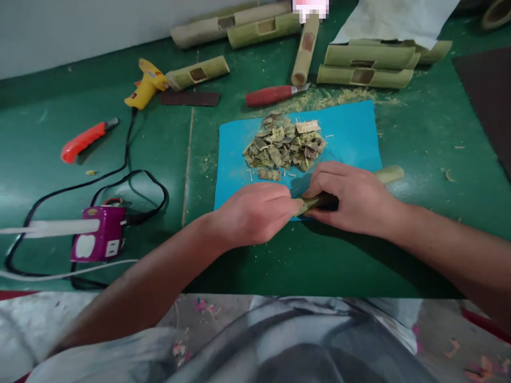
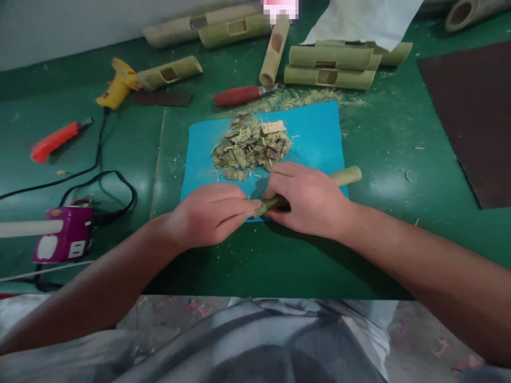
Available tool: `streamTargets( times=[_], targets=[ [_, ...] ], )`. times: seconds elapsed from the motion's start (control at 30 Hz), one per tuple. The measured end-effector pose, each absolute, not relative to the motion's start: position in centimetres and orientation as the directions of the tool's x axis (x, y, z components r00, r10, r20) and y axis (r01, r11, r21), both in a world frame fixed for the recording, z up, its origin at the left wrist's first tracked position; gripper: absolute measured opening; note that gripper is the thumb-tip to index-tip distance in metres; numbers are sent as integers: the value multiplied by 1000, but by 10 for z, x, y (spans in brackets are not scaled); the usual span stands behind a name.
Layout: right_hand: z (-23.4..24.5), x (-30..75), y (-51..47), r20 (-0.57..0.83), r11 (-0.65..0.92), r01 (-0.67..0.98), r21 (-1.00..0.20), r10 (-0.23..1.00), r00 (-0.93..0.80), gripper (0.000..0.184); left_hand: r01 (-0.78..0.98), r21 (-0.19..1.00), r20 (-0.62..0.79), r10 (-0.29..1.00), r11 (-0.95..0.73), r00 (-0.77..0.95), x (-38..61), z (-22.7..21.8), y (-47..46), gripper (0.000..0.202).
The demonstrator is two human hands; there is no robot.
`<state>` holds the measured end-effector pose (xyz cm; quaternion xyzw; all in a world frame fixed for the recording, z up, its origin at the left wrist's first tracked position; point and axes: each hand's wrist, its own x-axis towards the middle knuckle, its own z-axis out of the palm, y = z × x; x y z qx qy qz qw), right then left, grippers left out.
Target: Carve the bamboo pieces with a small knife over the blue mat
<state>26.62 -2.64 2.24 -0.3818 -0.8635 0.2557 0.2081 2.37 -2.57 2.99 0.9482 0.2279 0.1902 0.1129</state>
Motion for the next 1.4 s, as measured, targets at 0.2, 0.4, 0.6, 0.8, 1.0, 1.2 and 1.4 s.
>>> streamTargets(
  times=[0.2, 0.4, 0.6, 0.8, 1.0, 1.2, 1.4],
  targets=[
    [23, 266, -26, 165, 590, 551, -591, 756, -633, 10, 395, 314, 325, 489, -863, 810, 25, 30, -26, 30],
    [23, 266, -25, 159, 587, 557, -588, 758, -632, 10, 362, 346, 326, 473, -866, 819, 25, 30, -25, 30],
    [21, 267, -25, 175, 599, 547, -585, 752, -635, 10, 373, 417, 313, 516, -829, 797, 24, 29, -24, 26],
    [22, 267, -25, 191, 601, 544, -585, 754, -628, 11, 376, 418, 300, 516, -827, 802, 23, 27, -22, 24],
    [21, 266, -24, 167, 578, 539, -613, 761, -626, 12, 382, 451, 265, 530, -806, 805, 21, 26, -21, 24],
    [21, 267, -24, 183, 593, 531, -605, 753, -632, 11, 378, 478, 276, 544, -793, 792, 22, 26, -20, 22],
    [24, 267, -25, 147, 578, 546, -607, 756, -638, 11, 385, 501, 242, 552, -775, 798, 21, 31, -20, 22]
  ],
)
